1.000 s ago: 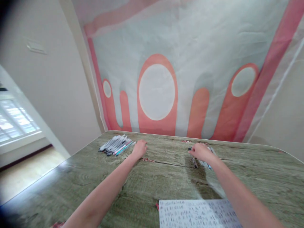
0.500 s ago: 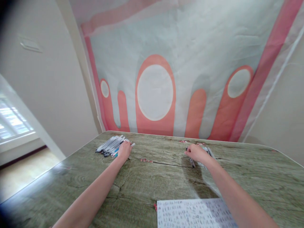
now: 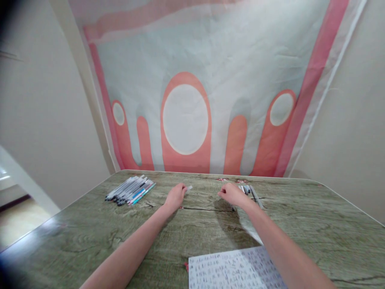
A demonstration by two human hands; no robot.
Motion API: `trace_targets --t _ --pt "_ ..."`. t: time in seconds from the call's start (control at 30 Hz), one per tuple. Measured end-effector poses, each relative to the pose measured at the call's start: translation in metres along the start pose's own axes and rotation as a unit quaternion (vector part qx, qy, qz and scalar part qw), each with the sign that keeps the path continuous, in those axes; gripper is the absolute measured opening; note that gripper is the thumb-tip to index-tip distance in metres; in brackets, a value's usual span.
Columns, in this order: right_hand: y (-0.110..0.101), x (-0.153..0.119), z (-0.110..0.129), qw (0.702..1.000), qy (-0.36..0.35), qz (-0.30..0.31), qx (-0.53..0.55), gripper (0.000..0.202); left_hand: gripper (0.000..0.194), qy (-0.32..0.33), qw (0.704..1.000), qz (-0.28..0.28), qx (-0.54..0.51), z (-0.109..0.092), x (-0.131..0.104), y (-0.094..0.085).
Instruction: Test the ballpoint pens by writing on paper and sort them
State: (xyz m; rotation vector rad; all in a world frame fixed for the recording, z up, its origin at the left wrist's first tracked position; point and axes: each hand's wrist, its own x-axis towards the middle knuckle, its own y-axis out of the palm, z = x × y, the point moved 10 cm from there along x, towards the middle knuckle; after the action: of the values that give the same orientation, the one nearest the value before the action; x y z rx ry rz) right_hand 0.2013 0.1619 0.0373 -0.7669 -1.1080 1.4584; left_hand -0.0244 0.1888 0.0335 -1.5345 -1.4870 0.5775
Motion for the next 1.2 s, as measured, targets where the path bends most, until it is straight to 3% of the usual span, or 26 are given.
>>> trace_targets --t 0.13,0.23,0.3,0.37,0.43,0.6,0.77,0.9,1.2 --pt "0.002 0.001 0.011 0.993 -0.005 0.004 0.116 0.032 0.020 0.028 0.976 0.059 -0.208 -0.041 -0.005 0.028" --pt "0.013 0.002 0.017 0.959 0.026 0.028 0.281 0.039 0.019 0.051 0.946 0.087 -0.308 -0.071 -0.005 0.044" --pt "0.014 0.003 0.017 0.935 0.045 0.002 0.351 0.040 0.018 0.055 0.931 0.076 -0.353 -0.083 -0.004 0.049" --pt "0.013 0.003 0.013 0.920 0.059 -0.031 0.387 0.039 0.020 0.032 0.914 0.073 -0.397 -0.088 -0.004 0.056" --pt "0.014 0.003 0.011 0.906 0.061 -0.038 0.416 0.039 0.027 -0.018 0.891 0.105 -0.440 -0.086 -0.007 0.069" --pt "0.022 0.002 0.017 0.871 0.037 0.008 0.490 0.041 0.037 -0.128 0.787 0.220 -0.561 -0.083 -0.024 0.096" --pt "0.031 0.001 0.017 0.875 0.051 0.027 0.480 0.044 0.028 -0.174 0.729 0.239 -0.617 -0.080 -0.030 0.102" --pt "0.030 0.002 0.012 0.887 0.063 -0.006 0.458 0.038 0.027 -0.186 0.721 0.250 -0.618 -0.080 -0.033 0.107" --pt "0.039 0.003 0.003 0.887 0.105 -0.024 0.449 0.033 0.031 -0.196 0.744 0.258 -0.585 -0.075 -0.035 0.112"
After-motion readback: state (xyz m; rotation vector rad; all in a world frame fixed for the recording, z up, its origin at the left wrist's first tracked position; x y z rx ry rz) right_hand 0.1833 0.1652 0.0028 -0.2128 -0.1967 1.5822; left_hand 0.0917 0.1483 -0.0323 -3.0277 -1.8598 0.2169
